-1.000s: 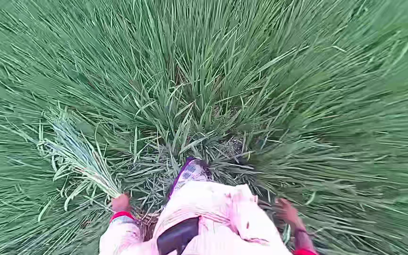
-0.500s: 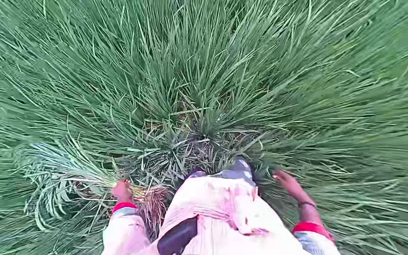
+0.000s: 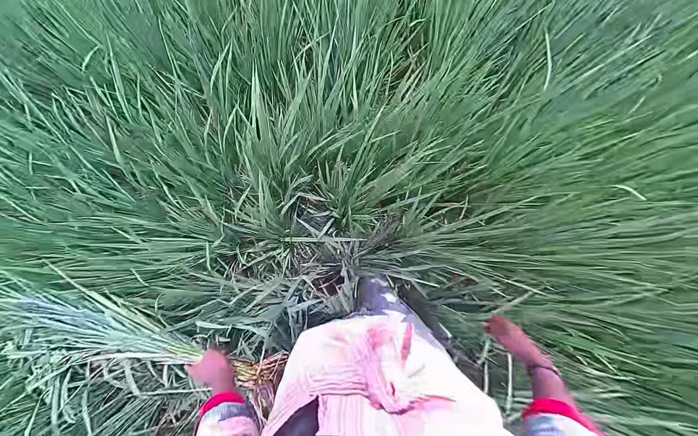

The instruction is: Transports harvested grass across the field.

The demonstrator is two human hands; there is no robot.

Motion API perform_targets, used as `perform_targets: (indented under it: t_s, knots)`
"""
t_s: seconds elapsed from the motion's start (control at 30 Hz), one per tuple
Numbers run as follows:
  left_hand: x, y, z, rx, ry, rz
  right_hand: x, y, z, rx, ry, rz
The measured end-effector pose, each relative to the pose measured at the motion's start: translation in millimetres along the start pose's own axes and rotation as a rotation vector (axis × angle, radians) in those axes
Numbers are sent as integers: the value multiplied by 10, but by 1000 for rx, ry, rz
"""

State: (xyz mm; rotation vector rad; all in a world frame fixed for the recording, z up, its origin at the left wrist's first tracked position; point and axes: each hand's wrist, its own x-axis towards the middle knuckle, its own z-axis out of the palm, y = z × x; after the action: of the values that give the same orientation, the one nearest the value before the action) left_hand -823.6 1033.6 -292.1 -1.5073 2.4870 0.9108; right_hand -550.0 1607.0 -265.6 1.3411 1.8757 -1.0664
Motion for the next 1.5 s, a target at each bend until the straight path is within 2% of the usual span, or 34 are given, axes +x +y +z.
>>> perform_targets:
  t_s: [0.1,0.17,0.27,0.33,0.43,0.57,0.67,0.77,0.87,1.03,1.13,1.23,1.33,1.4,1.5]
  knots:
    - [-104,536,150,186,23,55,281,-427,-281,25,20,-79]
    - [-123,896,308,201,33,83,466,-633,-453,74,23,-120]
    - [-197,1401,563,190,36,68,769,-729,-754,15,-24,-11]
    - [-281,1704,720,150,63,48,923,-734,-963,-85,-49,76]
    - [-443,1991,917,-64,73,42,1127,-857,-1353,-171,-101,-12]
    - [-601,2030,995,-20,80,25,1472,-1136,-1853,-143,-55,-74]
    - [-703,1910,1012,-94,56,17,1641,-1558,-2087,-138,-14,-163]
    - [-770,1898,1018,51,39,-13,1733,-1990,-2141,-172,-32,-229]
    - [-697,1957,1061,209,-1,-86,1660,-2217,-2036,-120,-55,-236]
    - [-738,2367,1130,163,-7,-93,1691,-1946,-2004,-230,-183,-156]
    - [-809,2504,1206,51,5,-75,1718,-1766,-2135,-259,-161,-127]
    - [-817,2485,1269,39,5,-73,1693,-1777,-2276,-232,-94,-113]
    - [-883,2436,1339,27,-17,-98,1657,-1734,-2361,-183,-25,-173]
    - [-924,2417,1403,35,-26,-122,1639,-1717,-2382,-154,-28,-179]
    - [-939,2328,1422,109,-36,-145,1598,-1739,-2405,-285,-89,-115]
